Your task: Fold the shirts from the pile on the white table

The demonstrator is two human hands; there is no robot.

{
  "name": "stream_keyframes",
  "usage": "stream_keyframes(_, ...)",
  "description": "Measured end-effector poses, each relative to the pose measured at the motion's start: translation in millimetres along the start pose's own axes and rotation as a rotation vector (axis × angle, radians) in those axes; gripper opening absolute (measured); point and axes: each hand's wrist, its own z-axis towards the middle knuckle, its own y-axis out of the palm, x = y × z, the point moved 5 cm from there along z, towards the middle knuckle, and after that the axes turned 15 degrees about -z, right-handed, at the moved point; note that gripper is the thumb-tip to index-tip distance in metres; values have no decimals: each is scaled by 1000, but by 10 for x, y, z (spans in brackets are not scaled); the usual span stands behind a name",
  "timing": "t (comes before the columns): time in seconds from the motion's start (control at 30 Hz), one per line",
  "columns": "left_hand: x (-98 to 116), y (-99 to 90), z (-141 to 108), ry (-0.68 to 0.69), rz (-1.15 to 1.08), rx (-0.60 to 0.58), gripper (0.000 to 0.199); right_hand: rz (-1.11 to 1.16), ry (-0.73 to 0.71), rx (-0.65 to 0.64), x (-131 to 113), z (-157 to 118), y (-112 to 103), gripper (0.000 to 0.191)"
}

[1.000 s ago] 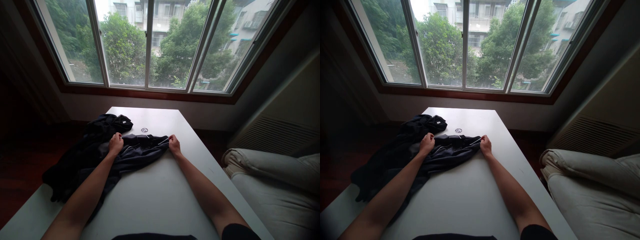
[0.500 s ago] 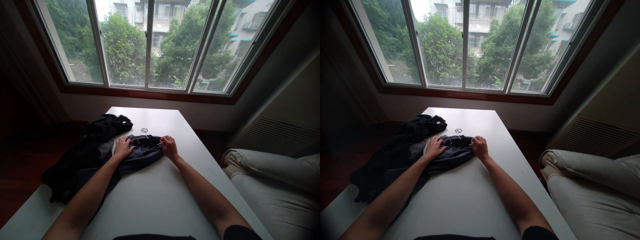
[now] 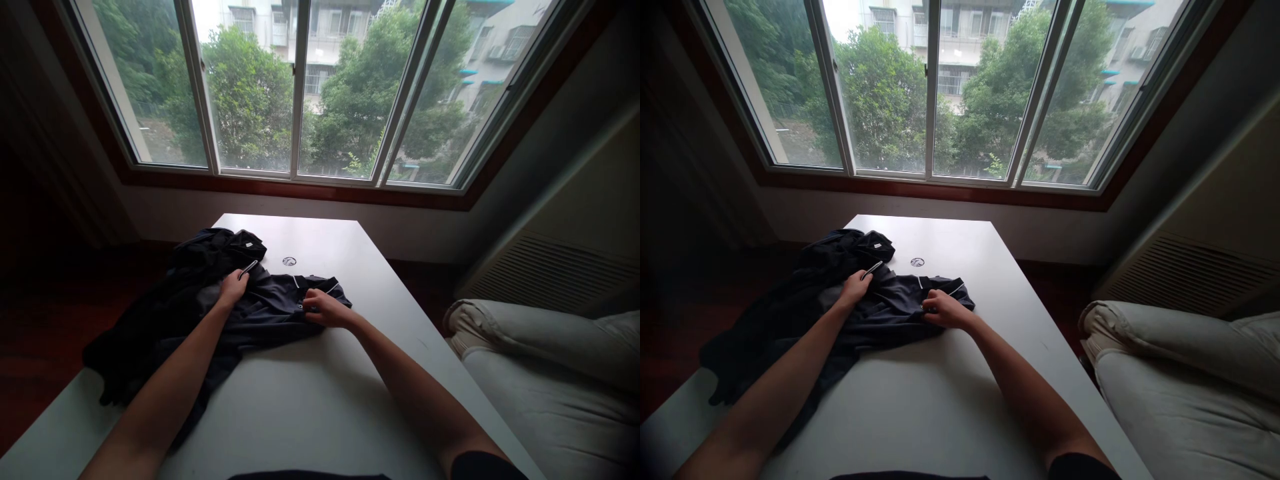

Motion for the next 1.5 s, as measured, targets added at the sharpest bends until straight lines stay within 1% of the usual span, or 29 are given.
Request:
stream_keyframes(0.07, -31, -117, 105, -17, -103, 67, 21, 168, 28, 37, -49, -8, -181, 23)
stream_keyframes(0.13, -60, -240, 196, -28, -170, 134, 22, 328, 81, -2, -94, -34, -327, 32)
stream_keyframes(0.17, -75, -303, 234, -35, -208, 170, 23, 382, 100, -58, -119, -55, -378, 36)
stream_keyframes(0.23, -100, -421, 291, -49, -275, 234, 22, 417, 100, -245, -175, -114, -415, 43)
stream_keyframes(0.3, -112, -519, 330, -62, -331, 282, 20, 369, 86, -428, -200, -184, -391, 48)
stream_keyframes(0.37, -102, -595, 358, -71, -383, 313, 18, 287, 110, -544, -164, -237, -319, 50)
stream_keyframes(0.47, -53, -679, 394, -68, -448, 343, 18, 212, 241, -646, -2, -282, -150, 56)
stream_keyframes(0.53, -17, -723, 412, -62, -483, 353, 20, 220, 369, -672, 172, -305, -45, 60)
stream_keyframes(0.6, 15, -755, 418, -53, -475, 329, 24, 224, 521, -608, 409, -326, 7, 61)
stream_keyframes(0.63, 39, -762, 414, -39, -407, 292, 26, 207, 602, -547, 547, -343, 10, 58)
stream_keyframes(0.67, 68, -760, 401, -18, -284, 241, 27, 162, 678, -475, 688, -364, -3, 55)
stream_keyframes(0.73, 144, -725, 342, 55, 68, 140, 24, -20, 792, -293, 945, -408, -82, 50)
stream_keyframes(0.8, 241, -648, 238, 172, 383, 90, 21, -266, 841, -91, 1108, -436, -201, 44)
stream_keyframes(0.83, 296, -591, 175, 239, 474, 85, 24, -370, 842, 4, 1147, -441, -251, 41)
stream_keyframes(0.9, 403, -424, 40, 374, 542, 48, 33, -475, 820, 141, 1169, -434, -295, 38)
stream_keyframes(0.93, 441, -315, -27, 429, 537, 0, 36, -479, 803, 173, 1165, -424, -285, 38)
stream_keyframes(1.0, 476, -69, -157, 507, 484, -145, 38, -446, 783, 180, 1148, -399, -224, 41)
stream_keyframes(1.07, 463, 177, -284, 545, 421, -330, 37, -391, 785, 156, 1128, -383, -147, 41)
stream_keyframes(1.13, 418, 369, -392, 526, 392, -482, 36, -326, 782, 146, 1105, -373, -95, 40)
stream_keyframes(1.17, 394, 435, -433, 498, 392, -534, 35, -287, 767, 144, 1089, -364, -81, 39)
stream_keyframes(1.23, 371, 510, -490, 436, 400, -592, 32, -183, 699, 105, 1043, -328, -55, 34)
stream_keyframes(1.3, 387, 531, -528, 395, 409, -617, 32, -66, 592, 46, 962, -272, -37, 26)
stream_keyframes(1.33, 402, 532, -546, 383, 416, -632, 32, -16, 531, 38, 908, -240, -40, 24)
stream_keyframes(1.4, 422, 526, -584, 358, 446, -665, 33, 60, 423, 91, 785, -183, -77, 22)
stream_keyframes(1.5, 411, 527, -654, 319, 478, -735, 39, 168, 320, 194, 597, -123, -126, 23)
